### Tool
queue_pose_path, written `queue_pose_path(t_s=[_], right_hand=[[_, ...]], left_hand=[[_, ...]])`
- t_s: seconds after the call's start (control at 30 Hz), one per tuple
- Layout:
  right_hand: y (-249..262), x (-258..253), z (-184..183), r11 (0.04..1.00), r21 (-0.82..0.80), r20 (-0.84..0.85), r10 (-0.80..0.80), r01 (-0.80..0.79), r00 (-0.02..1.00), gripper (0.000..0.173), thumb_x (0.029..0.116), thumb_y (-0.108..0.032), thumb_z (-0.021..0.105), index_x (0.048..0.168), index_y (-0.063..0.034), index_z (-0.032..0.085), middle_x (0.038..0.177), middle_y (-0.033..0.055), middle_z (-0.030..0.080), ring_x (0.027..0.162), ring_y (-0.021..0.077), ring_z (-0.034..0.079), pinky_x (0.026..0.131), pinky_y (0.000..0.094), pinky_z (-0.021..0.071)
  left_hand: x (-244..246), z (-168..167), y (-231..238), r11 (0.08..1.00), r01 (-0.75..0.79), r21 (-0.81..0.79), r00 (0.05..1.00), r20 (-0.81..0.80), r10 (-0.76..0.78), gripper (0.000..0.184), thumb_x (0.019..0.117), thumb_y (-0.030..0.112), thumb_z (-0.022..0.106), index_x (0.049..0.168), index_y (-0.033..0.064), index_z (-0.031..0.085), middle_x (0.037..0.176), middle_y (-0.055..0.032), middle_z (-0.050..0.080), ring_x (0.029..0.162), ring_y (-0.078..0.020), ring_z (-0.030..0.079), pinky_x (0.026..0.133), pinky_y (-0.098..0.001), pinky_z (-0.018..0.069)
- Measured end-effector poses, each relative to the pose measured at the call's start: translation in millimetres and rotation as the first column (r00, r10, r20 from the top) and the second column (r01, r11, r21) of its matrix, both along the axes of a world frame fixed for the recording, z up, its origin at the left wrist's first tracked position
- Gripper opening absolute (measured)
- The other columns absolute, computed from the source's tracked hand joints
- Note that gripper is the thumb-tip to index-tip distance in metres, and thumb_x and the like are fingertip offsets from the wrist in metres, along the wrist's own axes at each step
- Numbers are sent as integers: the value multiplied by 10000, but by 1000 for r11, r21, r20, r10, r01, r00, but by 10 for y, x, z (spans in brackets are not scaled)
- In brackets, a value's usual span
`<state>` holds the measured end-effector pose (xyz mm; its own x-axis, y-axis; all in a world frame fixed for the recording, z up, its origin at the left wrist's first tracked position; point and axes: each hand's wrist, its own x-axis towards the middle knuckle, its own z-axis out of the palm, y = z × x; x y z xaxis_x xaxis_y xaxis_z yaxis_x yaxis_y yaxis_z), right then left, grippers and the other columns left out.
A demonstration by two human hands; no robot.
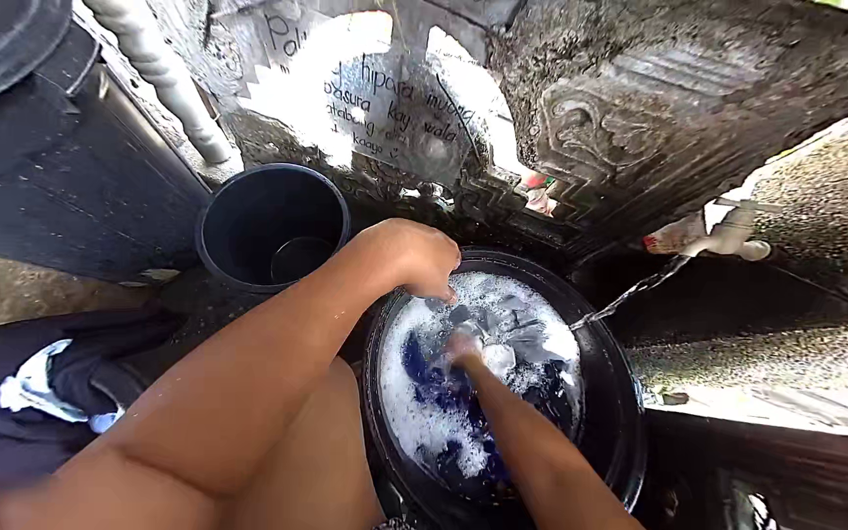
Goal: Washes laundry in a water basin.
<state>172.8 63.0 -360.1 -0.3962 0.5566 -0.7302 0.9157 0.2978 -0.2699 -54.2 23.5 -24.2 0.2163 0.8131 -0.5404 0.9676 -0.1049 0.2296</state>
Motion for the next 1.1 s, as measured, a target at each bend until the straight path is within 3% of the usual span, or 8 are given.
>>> queue_pose_path(t_s=[0.13, 0.3, 0.4, 0.5, 0.6, 0.77, 0.97, 1.1], right_hand=[[339, -200, 1092, 987, 161, -488, 85, -6, 869, 243, 864, -280, 808, 901, -47, 750, 924, 154, 729, 893, 320, 706, 828, 606, 565], [198, -233, 2851, 825, 512, -647, 554, -239, 524, 218, 759, -279, 776, 671, -93, 704, 976, 83, 725, 956, 205, 685, 821, 460, 575], [129, -332, 3628, 699, 667, -603, 710, -258, 364, 248, 768, -343, 706, 623, -146, 668, 900, 22, 682, 902, 156, 644, 748, 401, 542], [120, -384, 4033, 622, 768, -543, 760, -156, 356, 236, 780, -387, 673, 772, -158, 732, 956, 48, 655, 984, 212, 610, 807, 464, 495], [122, -271, 4198, 685, 725, -657, 656, 73, 372, 575, 800, -366, 746, 1336, -179, 651, 1394, 160, 517, 1307, 312, 492, 1025, 514, 477], [87, 318, 3078, 780, 464, -848, 255, 420, 465, 422, 996, -287, 638, 1341, -49, 589, 1253, 161, 652, 1123, 251, 650, 963, 467, 560], [-74, 913, 355, 950, 306, -409, 186, -58, 893, 605, 878, -176, 786, 1408, 30, 579, 1454, 377, 486, 1378, 557, 440, 1130, 724, 337], [-208, 1083, -105, 940, 313, -239, 219, -138, 946, 818, 882, -341, 756, 1561, -42, 411, 1571, 334, 377, 1454, 538, 355, 1114, 754, 327]], left_hand=[[-10, -78, 49, 1000, -8, -10, 999, -42, 7, 671, 919, 552, 719, 1467, 194, 571, 1401, -118, 627, 1323, -322, 576, 1058, -636, 458], [121, -95, 27, 998, -54, 35, 997, 59, 52, 1125, 710, 488, 924, 1629, 247, 321, 1423, -151, 614, 1300, -375, 589, 1028, -689, 457], [164, 70, -97, 967, -159, 198, 879, 474, 48, 768, 674, 376, 972, 1303, 85, 639, 1070, -125, 726, 947, -261, 701, 829, -520, 575], [180, 257, -200, 913, -383, 139, 499, 863, 78, 590, 750, 63, 891, 1271, 37, 615, 1095, -106, 720, 919, -190, 719, 752, -409, 635], [179, 367, -247, 819, -554, 151, 409, 906, 109, 618, 735, 55, 896, 1296, 56, 638, 1161, -93, 721, 1010, -180, 716, 822, -416, 633], [53, 750, -564, 567, -676, 471, 617, 783, 85, 628, 614, 205, 961, 1176, 70, 715, 1114, -62, 745, 1060, -141, 703, 975, -401, 591], [-532, 1335, -1704, 275, -746, 606, 642, 764, 57, 602, 672, 142, 946, 1196, -20, 698, 1122, -135, 735, 1085, -168, 691, 982, -388, 567], [-762, 1791, -2556, 154, -708, 689, 706, 698, 123, 633, 702, 158, 936, 1230, -48, 656, 1129, -122, 727, 1080, -133, 693, 985, -326, 578]])
